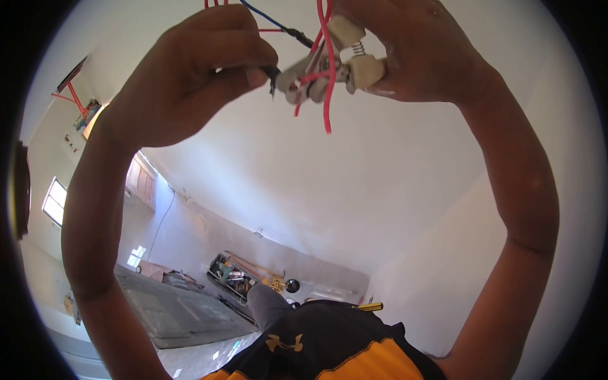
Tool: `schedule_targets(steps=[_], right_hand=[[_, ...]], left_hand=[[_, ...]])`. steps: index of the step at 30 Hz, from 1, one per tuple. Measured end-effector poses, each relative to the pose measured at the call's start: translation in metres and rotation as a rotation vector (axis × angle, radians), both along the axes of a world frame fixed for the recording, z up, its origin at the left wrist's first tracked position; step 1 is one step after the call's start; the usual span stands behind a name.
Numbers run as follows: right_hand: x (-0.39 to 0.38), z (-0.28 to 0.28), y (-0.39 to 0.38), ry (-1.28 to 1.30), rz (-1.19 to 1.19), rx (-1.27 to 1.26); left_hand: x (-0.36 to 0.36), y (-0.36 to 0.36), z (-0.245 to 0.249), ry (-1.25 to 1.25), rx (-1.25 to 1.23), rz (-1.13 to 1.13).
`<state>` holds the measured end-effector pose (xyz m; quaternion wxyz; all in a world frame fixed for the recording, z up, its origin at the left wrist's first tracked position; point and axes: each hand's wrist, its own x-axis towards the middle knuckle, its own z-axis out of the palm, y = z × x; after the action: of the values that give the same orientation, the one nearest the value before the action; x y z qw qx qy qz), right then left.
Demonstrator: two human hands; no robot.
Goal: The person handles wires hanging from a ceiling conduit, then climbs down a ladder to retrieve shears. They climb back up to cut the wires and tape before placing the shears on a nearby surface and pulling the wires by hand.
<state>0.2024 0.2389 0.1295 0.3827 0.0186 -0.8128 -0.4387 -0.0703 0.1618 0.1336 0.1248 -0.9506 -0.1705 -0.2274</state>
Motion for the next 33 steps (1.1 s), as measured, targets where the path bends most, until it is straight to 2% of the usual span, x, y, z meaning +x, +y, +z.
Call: schedule_targets(steps=[1, 3, 5, 8, 10, 15, 17, 18, 20, 21, 23, 24, 26, 27, 29, 30, 32, 33], right_hand=[[0.002, 0.003, 0.000, -0.057, -0.013, 0.025], [0.010, 0.007, -0.006, -0.118, -0.029, 0.061], [0.019, 0.000, -0.022, -0.204, -0.183, -0.185], [0.020, -0.011, -0.022, -0.143, -0.250, -0.245], [0.011, -0.013, -0.020, -0.132, -0.215, -0.227], [0.010, -0.028, -0.026, -0.071, -0.252, -0.269], [0.007, -0.030, -0.035, 0.008, -0.492, -0.881], [0.005, -0.029, -0.040, 0.003, -0.491, -0.882], [0.000, -0.023, -0.050, -0.140, -0.258, -2.025], [0.012, -0.050, -0.032, -0.245, 0.226, -2.131], [0.006, -0.087, -0.017, -0.223, 0.545, -2.134], [0.002, -0.094, -0.008, -0.230, 0.543, -2.131], [-0.004, -0.103, -0.002, 0.262, -0.061, -0.794], [0.000, -0.101, -0.007, 0.266, -0.064, -0.794], [-0.002, -0.087, -0.019, 0.711, -0.159, -1.396], [0.004, -0.087, -0.012, 0.707, -0.153, -1.396], [0.020, -0.082, 0.006, 0.647, 0.152, -1.513], [0.021, -0.078, 0.009, 0.648, 0.158, -1.508]], left_hand=[[0.001, 0.001, -0.005, -0.001, 0.006, 0.002], [0.007, -0.003, -0.014, -0.042, 0.184, -0.020], [0.009, -0.007, -0.013, -0.042, 0.139, 0.013], [0.011, -0.005, -0.011, 0.010, 0.234, 0.045], [0.011, -0.001, -0.013, 0.038, 0.381, 0.078], [0.006, -0.002, -0.018, 0.003, 0.555, 0.097], [0.000, -0.002, -0.017, -0.013, 0.622, 0.120], [-0.002, -0.001, -0.016, -0.011, 0.664, 0.153], [-0.002, 0.000, -0.015, -0.009, 0.710, 0.186], [0.000, 0.000, -0.016, -0.015, 0.703, 0.174], [-0.001, 0.001, -0.015, -0.027, 0.699, 0.165], [-0.003, 0.003, -0.014, -0.022, 0.694, 0.136], [-0.003, 0.004, -0.013, -0.018, 0.683, 0.096], [-0.005, 0.003, -0.011, -0.033, 0.669, 0.132], [-0.015, 0.000, -0.006, -0.045, 0.664, 0.190], [-0.018, -0.001, -0.005, -0.018, 0.648, 0.208], [-0.024, -0.002, 0.000, 0.015, 0.643, 0.231], [-0.025, 0.000, 0.000, 0.015, 0.642, 0.227]])
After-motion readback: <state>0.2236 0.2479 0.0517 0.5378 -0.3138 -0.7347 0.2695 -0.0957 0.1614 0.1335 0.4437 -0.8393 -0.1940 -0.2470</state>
